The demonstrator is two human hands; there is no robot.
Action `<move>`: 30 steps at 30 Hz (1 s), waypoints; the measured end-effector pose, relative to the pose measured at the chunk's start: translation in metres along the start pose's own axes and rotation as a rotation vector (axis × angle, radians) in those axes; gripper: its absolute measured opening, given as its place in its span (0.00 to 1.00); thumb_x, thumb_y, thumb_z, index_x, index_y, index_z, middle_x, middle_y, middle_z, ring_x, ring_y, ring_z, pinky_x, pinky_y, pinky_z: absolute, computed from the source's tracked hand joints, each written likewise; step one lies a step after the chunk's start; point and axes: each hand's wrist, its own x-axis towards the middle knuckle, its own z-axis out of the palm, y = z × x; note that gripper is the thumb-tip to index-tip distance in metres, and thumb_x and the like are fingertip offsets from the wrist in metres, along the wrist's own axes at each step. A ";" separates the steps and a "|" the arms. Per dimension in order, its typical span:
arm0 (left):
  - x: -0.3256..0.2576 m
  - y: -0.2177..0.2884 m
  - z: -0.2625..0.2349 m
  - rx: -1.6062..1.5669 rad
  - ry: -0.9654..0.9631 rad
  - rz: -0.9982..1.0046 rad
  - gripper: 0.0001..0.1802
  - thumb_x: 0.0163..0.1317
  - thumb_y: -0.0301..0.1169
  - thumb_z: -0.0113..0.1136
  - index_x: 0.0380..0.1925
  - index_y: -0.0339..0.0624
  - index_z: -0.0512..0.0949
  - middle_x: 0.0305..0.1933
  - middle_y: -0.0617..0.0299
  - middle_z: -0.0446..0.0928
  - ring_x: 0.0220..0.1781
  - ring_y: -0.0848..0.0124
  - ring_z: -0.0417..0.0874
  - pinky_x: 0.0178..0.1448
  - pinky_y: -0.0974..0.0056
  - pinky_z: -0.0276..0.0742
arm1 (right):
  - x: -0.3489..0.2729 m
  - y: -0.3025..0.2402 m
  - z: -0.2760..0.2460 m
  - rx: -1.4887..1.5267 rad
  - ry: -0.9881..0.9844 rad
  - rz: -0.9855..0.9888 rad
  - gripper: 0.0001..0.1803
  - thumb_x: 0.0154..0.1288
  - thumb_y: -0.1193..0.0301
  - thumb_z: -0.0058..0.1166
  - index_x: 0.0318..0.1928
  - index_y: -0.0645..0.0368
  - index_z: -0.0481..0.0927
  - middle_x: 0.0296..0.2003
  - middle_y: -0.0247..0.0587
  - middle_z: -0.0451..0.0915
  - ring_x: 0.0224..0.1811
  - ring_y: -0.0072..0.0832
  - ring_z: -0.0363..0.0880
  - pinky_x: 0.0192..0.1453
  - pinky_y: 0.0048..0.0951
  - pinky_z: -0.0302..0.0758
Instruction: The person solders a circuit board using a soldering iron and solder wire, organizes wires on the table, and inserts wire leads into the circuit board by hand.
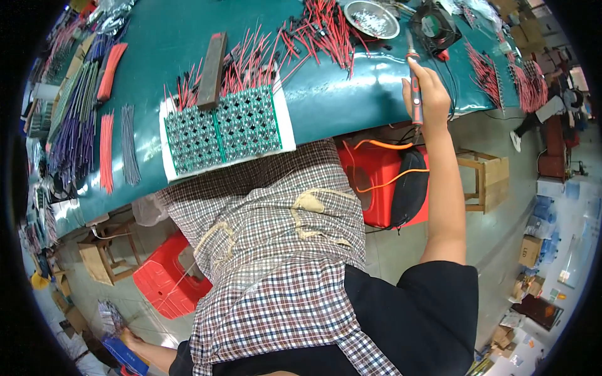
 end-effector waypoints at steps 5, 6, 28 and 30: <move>-0.046 -0.117 0.001 0.137 -0.048 -0.086 0.20 0.64 0.38 0.62 0.55 0.45 0.79 0.47 0.63 0.79 0.43 0.70 0.73 0.46 0.59 0.74 | -0.008 0.071 0.031 -0.153 -0.143 -0.043 0.19 0.56 0.74 0.65 0.50 0.55 0.78 0.36 0.41 0.80 0.32 0.37 0.81 0.35 0.35 0.77; -0.029 -0.139 -0.007 0.164 -0.060 -0.108 0.20 0.64 0.38 0.63 0.54 0.46 0.79 0.45 0.64 0.79 0.40 0.71 0.73 0.44 0.59 0.73 | -0.003 0.079 0.032 -0.216 -0.248 -0.107 0.18 0.56 0.75 0.64 0.49 0.54 0.78 0.37 0.40 0.80 0.35 0.36 0.82 0.35 0.35 0.77; -0.199 0.238 0.369 0.711 -0.653 1.766 0.64 0.33 0.47 0.82 0.70 0.37 0.59 0.73 0.48 0.61 0.75 0.52 0.60 0.75 0.46 0.55 | 0.129 -0.236 0.089 0.463 -0.266 -0.749 0.12 0.57 0.69 0.54 0.42 0.53 0.83 0.48 0.36 0.82 0.46 0.34 0.81 0.47 0.38 0.77; -0.208 0.230 0.386 0.762 -0.668 1.811 0.66 0.33 0.48 0.82 0.71 0.35 0.57 0.73 0.49 0.60 0.76 0.53 0.59 0.75 0.46 0.54 | 0.130 -0.248 0.098 0.337 -0.381 -0.835 0.08 0.55 0.66 0.55 0.36 0.50 0.83 0.38 0.31 0.81 0.42 0.32 0.79 0.43 0.36 0.76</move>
